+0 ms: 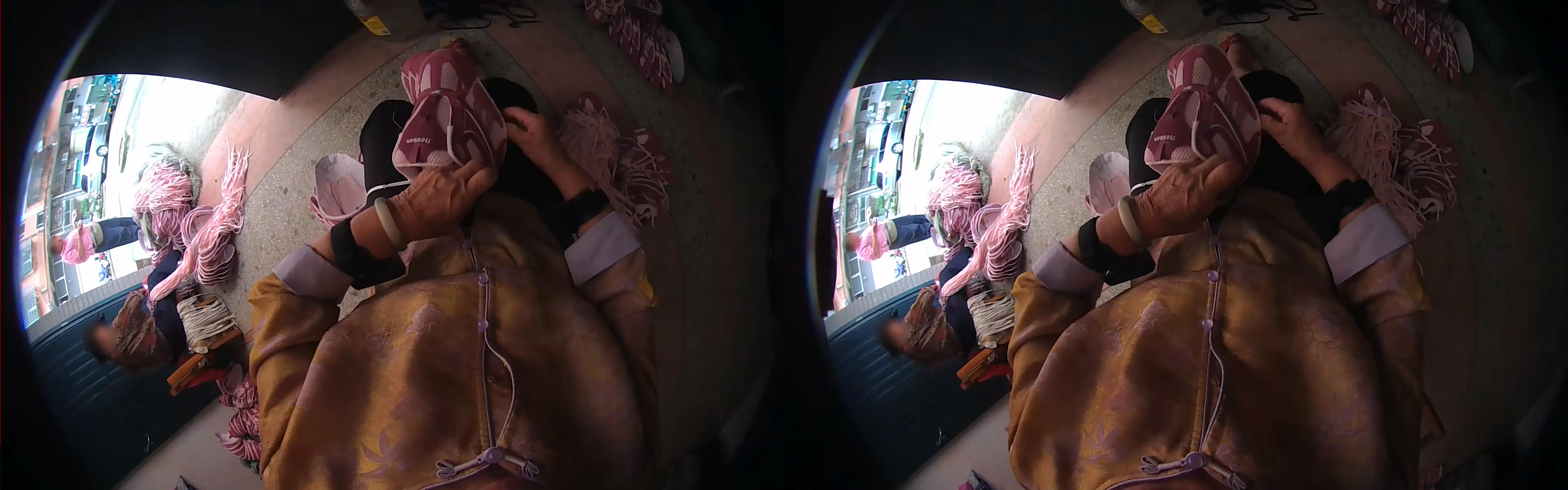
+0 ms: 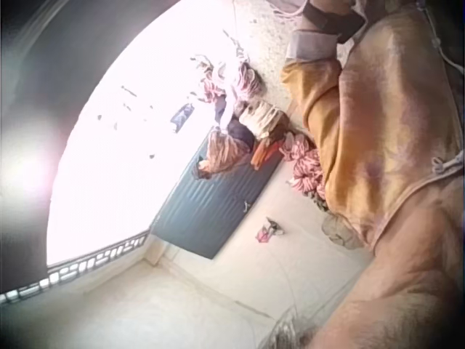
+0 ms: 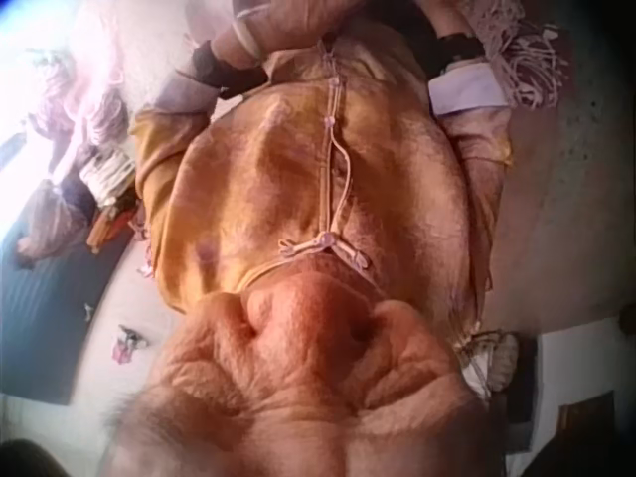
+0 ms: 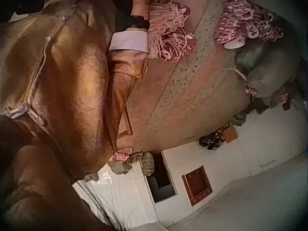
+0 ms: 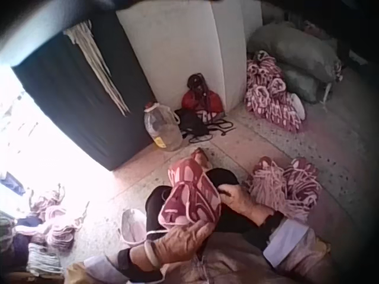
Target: Lacing a pair of pink athletic shoes in a manufacturing setting.
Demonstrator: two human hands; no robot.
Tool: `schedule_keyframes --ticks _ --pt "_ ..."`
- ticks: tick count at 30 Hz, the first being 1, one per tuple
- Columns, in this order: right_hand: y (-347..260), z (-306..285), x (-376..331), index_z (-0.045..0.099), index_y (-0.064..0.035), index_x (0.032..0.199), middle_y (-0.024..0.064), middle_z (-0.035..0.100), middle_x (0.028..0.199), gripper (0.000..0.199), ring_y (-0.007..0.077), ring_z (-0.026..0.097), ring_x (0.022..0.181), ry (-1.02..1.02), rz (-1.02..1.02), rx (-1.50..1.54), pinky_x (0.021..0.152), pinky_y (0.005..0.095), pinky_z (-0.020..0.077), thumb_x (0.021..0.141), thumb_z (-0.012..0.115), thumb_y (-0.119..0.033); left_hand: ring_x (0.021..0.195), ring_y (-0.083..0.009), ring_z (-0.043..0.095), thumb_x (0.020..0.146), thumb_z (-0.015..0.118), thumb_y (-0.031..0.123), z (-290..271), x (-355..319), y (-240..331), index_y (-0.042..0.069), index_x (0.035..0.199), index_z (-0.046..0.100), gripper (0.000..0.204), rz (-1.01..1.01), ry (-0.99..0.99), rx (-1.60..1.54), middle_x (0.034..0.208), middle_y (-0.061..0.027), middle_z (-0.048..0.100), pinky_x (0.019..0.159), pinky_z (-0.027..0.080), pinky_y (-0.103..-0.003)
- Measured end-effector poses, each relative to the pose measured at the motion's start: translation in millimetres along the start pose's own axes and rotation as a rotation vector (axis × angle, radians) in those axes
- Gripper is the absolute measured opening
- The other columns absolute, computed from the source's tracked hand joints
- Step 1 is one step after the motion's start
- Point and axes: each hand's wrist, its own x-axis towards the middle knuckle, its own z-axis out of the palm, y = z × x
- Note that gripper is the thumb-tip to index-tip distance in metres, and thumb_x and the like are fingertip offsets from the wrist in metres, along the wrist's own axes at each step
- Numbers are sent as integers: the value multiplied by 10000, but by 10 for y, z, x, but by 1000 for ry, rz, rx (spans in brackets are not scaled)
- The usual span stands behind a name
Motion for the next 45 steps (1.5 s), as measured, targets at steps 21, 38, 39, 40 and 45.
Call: schedule_keyframes --ticks 21,38,39,40,45 --pt "-707 247 -246 555 -8 964 105 564 897 165 196 577 774 252 -294 -289 672 283 466 834 578 -107 832 -297 593 636 564 60 35 -348 -219 -9 937 585 310 108 271 76 880 -136 605 735 474 -366" --pt "-361 305 -158 580 -5 929 140 583 841 211 309 586 782 86 -313 -564 645 350 487 721 557 -30 876 -292 600 620 565 -3 205 75 -335 47 1055 566 437 -67 -116 -44 964 -182 582 719 476 -363" --pt "-312 311 -176 580 -5 929 140 583 841 211 309 586 782 87 -313 -568 645 350 487 721 557 -30 877 -286 604 610 569 2 162 121 -294 42 1069 554 461 -153 -284 -34 961 -185 586 731 475 -366" --pt "-265 317 -195 582 -15 937 135 593 860 215 300 589 808 74 -330 -603 686 361 480 725 562 -41 879 -279 607 600 572 8 143 153 -268 36 1084 542 485 -239 -450 -23 957 -187 591 743 474 -368" --pt "-189 255 -243 587 -60 985 74 612 926 222 242 591 879 45 -368 -804 919 463 330 772 551 -108 664 -297 631 686 542 71 249 109 -252 28 1138 501 455 -29 -160 3 775 -161 614 599 496 -402"
